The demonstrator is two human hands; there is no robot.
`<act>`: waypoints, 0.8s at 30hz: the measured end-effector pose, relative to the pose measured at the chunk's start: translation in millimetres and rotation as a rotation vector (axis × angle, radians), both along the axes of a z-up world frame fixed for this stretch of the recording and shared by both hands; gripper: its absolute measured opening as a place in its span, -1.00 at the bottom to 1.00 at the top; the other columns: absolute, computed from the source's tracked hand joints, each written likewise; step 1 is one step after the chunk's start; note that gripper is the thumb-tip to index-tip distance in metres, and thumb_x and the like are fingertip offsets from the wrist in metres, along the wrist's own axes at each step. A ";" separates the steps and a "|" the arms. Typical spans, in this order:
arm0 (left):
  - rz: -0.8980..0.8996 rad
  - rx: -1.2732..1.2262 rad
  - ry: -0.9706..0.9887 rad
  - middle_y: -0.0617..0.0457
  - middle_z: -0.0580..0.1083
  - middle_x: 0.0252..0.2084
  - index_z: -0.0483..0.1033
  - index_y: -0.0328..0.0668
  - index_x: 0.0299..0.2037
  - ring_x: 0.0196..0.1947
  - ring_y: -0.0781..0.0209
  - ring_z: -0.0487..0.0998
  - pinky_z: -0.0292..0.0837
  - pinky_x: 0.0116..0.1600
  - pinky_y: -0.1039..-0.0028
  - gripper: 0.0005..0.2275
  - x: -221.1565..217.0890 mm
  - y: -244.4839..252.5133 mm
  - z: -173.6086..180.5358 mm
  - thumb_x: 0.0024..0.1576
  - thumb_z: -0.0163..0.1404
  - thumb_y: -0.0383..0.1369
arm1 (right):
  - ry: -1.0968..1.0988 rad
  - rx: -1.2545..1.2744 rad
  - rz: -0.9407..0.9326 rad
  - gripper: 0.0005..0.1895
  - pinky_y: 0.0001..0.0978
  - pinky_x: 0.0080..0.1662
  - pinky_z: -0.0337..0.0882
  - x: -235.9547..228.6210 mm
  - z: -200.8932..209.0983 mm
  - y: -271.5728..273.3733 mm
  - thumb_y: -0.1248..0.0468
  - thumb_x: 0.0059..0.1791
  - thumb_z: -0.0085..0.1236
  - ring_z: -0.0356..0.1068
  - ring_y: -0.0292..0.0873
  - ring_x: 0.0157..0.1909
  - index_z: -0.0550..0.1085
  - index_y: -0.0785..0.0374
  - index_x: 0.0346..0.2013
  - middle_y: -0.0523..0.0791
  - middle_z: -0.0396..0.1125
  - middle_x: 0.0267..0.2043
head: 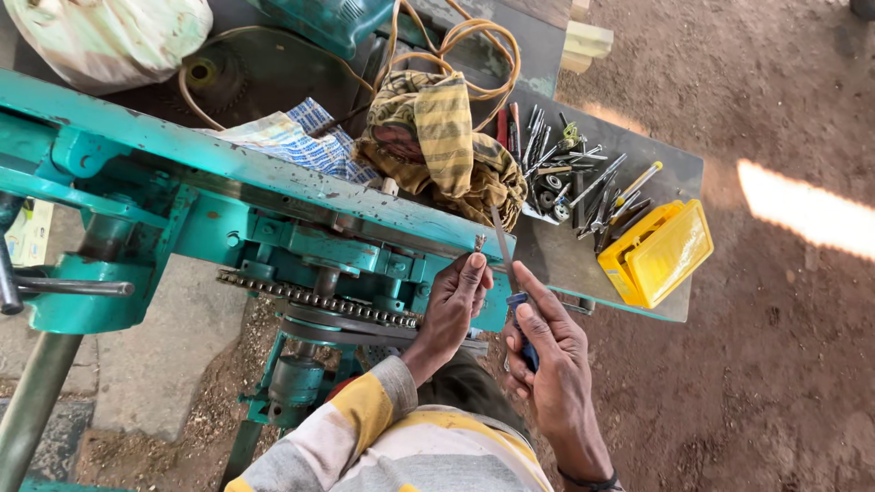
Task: The person works on the internal components of a woodworking machine, using a screwdriver and a metal file to adjust parts and clear debris from the chain and gears.
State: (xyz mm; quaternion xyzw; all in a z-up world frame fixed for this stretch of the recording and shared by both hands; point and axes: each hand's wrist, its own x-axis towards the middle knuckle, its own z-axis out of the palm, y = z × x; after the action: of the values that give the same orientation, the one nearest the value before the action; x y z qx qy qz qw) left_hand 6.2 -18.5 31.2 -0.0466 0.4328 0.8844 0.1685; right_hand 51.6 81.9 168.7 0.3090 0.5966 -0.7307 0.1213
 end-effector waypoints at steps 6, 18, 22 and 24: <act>0.030 -0.014 0.016 0.33 0.19 -0.59 0.44 -0.12 -0.41 -0.59 0.53 0.08 -0.03 -0.50 0.61 -0.64 -0.1 2.7 -4.3 0.36 -0.10 -0.08 | -0.023 -0.029 0.003 -0.45 -0.55 -0.71 0.03 -2.3 7.7 -1.5 0.24 0.08 -0.09 -0.05 -0.44 -0.74 0.33 -0.01 0.40 -0.19 0.16 -0.58; 0.032 0.051 0.005 0.34 0.18 -0.60 0.44 -0.08 -0.41 -0.61 0.55 0.05 -0.07 -0.52 0.63 -0.67 1.5 7.9 -7.0 0.32 -0.05 -0.08 | -0.094 0.033 0.034 -0.46 -0.55 -0.73 -0.02 0.2 9.5 -2.9 0.21 0.07 -0.09 -0.09 -0.43 -0.76 0.35 -0.02 0.38 -0.18 0.13 -0.61; 0.060 0.003 0.057 0.32 0.23 -0.56 0.45 -0.08 -0.40 -0.57 0.54 0.09 -0.02 -0.49 0.62 -0.66 1.0 10.0 -7.4 0.33 -0.08 -0.07 | -0.091 0.007 0.031 -0.47 -0.57 -0.73 -0.03 1.1 9.8 -3.2 0.21 0.08 -0.09 -0.10 -0.44 -0.75 0.35 -0.03 0.38 -0.20 0.09 -0.62; 0.073 -0.028 0.080 0.32 0.23 -0.54 0.43 -0.07 -0.41 -0.54 0.53 0.11 0.00 -0.47 0.61 -0.64 1.2 10.2 -7.6 0.35 -0.13 -0.05 | -0.109 0.015 0.034 -0.47 -0.57 -0.73 -0.03 1.1 11.5 -2.3 0.21 0.07 -0.09 -0.11 -0.44 -0.75 0.36 -0.04 0.38 -0.22 0.07 -0.62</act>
State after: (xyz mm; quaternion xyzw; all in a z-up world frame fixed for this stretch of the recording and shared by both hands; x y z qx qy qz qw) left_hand 7.4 -8.3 23.6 -0.0293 0.4497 0.8849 0.1183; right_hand 52.6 79.7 180.2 0.3392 0.5998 -0.7060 0.1637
